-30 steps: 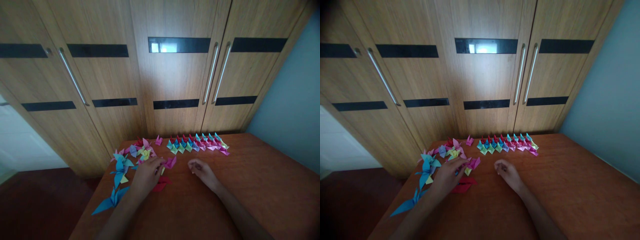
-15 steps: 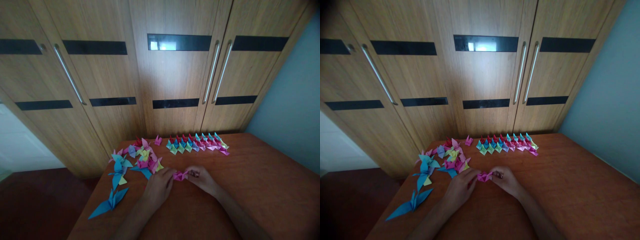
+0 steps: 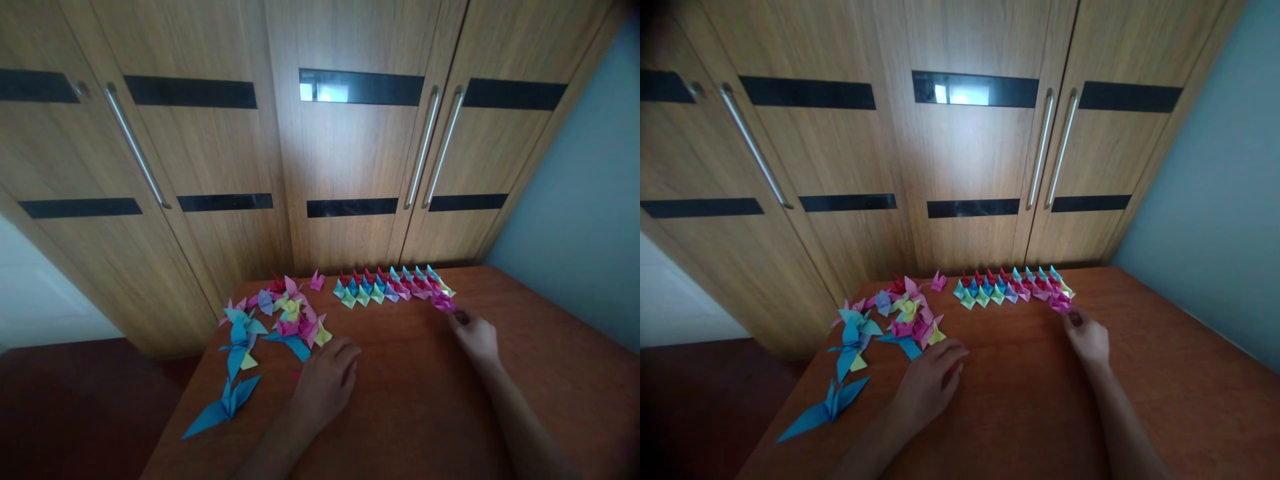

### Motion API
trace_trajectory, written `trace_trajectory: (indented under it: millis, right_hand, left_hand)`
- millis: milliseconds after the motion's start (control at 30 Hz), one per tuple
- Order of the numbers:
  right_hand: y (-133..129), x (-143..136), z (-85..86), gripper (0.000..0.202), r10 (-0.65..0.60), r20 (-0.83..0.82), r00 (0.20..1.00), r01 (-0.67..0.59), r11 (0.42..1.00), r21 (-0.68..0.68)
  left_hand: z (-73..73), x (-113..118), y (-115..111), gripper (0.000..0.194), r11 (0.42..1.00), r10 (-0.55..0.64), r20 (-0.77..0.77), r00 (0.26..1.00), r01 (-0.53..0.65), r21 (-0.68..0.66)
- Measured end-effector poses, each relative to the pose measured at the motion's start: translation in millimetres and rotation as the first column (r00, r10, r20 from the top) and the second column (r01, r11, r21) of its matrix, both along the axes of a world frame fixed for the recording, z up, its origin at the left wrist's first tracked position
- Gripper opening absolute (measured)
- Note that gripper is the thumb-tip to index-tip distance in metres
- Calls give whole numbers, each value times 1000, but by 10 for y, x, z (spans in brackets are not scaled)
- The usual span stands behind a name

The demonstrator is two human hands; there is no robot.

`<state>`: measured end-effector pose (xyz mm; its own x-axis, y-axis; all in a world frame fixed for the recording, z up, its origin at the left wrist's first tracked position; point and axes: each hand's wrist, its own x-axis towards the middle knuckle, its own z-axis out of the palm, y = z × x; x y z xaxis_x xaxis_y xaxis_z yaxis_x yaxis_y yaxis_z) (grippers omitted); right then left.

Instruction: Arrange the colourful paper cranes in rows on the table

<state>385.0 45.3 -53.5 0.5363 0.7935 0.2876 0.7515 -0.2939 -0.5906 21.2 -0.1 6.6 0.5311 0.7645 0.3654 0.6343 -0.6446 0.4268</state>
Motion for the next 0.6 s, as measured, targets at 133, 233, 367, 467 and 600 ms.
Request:
trace_trajectory:
  millis: [133, 233, 367, 467, 600]
  right_hand:
    - [19, 1, -36, 39, -43, 141, 989, 79, 962, -261]
    - [77, -67, -8, 42, -67, 190, 980, 131, 928, -349]
    - [157, -115, 40, 43, -88, 201, 976, 159, 915, -371]
    - [196, -119, 62, 43, -85, 192, 978, 154, 912, -381]
    - [228, -119, 76, 43, -71, 191, 979, 141, 914, -381]
  left_hand:
    - [-6, 15, -17, 29, 1000, -27, -4, 1000, 27, -8]
    - [-1, 20, -32, 28, 999, -47, -9, 999, 47, 3]
    - [18, 29, -53, 27, 998, -68, -15, 998, 68, -3]
    - [30, 33, -62, 26, 997, -74, -12, 997, 73, -9]
    - [44, 31, -65, 25, 997, -78, -17, 997, 78, -15]
